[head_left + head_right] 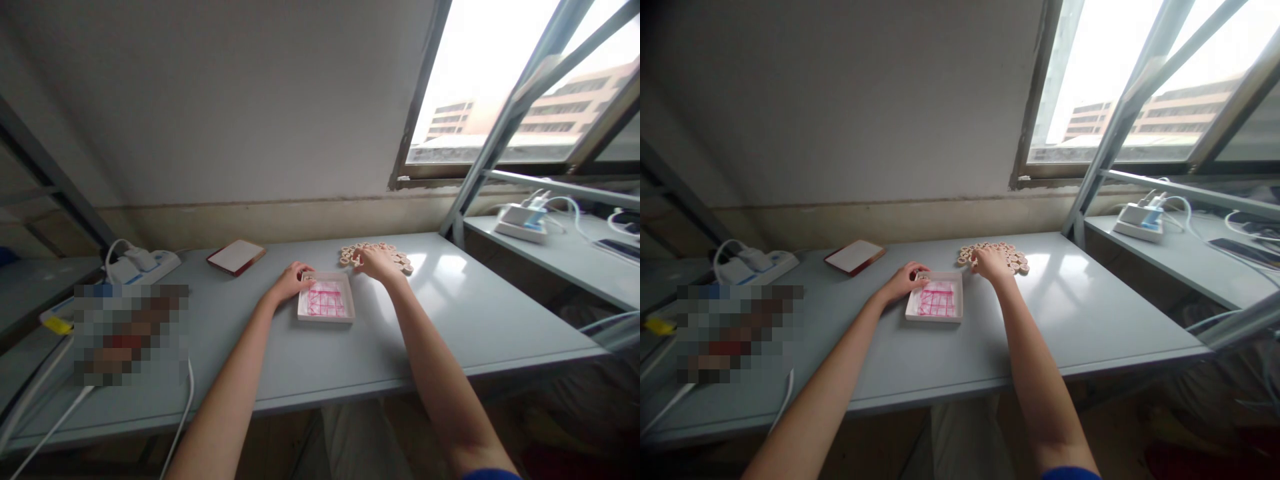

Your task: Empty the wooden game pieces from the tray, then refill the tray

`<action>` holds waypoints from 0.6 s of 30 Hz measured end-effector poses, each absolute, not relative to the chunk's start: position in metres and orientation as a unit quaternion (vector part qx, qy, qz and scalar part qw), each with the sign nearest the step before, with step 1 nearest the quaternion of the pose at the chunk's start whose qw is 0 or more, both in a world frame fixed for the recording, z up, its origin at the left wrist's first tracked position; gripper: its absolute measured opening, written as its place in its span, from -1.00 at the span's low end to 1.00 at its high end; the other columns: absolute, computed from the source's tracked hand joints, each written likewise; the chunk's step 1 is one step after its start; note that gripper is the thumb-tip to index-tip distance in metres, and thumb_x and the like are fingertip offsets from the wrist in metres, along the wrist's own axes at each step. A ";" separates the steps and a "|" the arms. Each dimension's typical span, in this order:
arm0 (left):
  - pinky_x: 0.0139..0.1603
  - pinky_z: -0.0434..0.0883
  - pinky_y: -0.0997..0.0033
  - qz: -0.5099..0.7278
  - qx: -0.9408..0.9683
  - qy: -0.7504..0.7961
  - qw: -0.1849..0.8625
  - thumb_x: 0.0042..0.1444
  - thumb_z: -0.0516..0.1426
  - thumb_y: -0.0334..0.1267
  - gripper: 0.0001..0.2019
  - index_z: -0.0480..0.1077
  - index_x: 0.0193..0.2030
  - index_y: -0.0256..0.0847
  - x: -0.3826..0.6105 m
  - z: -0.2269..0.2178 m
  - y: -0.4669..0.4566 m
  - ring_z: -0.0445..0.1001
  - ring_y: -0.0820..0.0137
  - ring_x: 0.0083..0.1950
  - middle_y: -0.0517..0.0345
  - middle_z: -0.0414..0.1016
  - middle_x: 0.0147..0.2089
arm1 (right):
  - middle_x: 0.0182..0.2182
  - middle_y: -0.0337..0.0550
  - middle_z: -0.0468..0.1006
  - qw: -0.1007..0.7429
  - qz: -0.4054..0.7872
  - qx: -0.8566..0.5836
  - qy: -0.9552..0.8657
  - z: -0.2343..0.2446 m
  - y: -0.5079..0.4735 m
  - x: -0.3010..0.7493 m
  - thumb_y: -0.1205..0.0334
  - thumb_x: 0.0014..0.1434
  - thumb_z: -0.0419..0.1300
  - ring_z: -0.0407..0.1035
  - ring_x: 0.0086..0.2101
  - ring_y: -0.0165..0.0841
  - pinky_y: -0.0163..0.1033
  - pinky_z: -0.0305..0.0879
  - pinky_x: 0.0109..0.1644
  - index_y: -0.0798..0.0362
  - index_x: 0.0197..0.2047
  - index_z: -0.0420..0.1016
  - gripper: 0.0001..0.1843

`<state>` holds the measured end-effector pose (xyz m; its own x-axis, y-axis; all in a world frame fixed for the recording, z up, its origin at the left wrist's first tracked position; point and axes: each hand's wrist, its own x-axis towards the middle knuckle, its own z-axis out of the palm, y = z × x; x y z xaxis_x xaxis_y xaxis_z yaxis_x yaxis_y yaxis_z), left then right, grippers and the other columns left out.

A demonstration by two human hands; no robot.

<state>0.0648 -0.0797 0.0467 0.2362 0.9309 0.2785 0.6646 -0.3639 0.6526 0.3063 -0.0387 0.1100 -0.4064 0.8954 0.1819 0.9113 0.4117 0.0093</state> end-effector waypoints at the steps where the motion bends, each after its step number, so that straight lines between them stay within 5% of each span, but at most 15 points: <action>1: -0.24 0.29 0.44 0.320 0.762 0.524 0.204 -0.10 0.13 -0.18 -0.71 0.41 -0.20 -0.24 0.064 0.046 -0.079 0.30 0.42 -0.29 0.11 0.34 -0.24 | -0.28 -0.13 0.53 0.057 -0.051 -0.549 -0.832 0.108 -0.036 0.311 0.18 -0.04 0.22 0.35 -0.23 -0.24 -0.23 0.04 -0.19 -0.01 -0.23 0.44 -0.75; 18: -0.22 0.29 0.42 0.320 0.753 0.530 0.225 -0.10 0.13 -0.16 -0.69 0.41 -0.20 -0.25 0.063 0.047 -0.079 0.31 0.41 -0.28 0.09 0.37 -0.22 | -0.39 -0.19 0.54 0.026 0.006 -0.509 -0.861 0.106 -0.037 0.306 0.04 -0.06 0.22 0.38 -0.36 -0.29 -0.31 0.15 -0.35 -0.09 -0.24 0.50 -0.72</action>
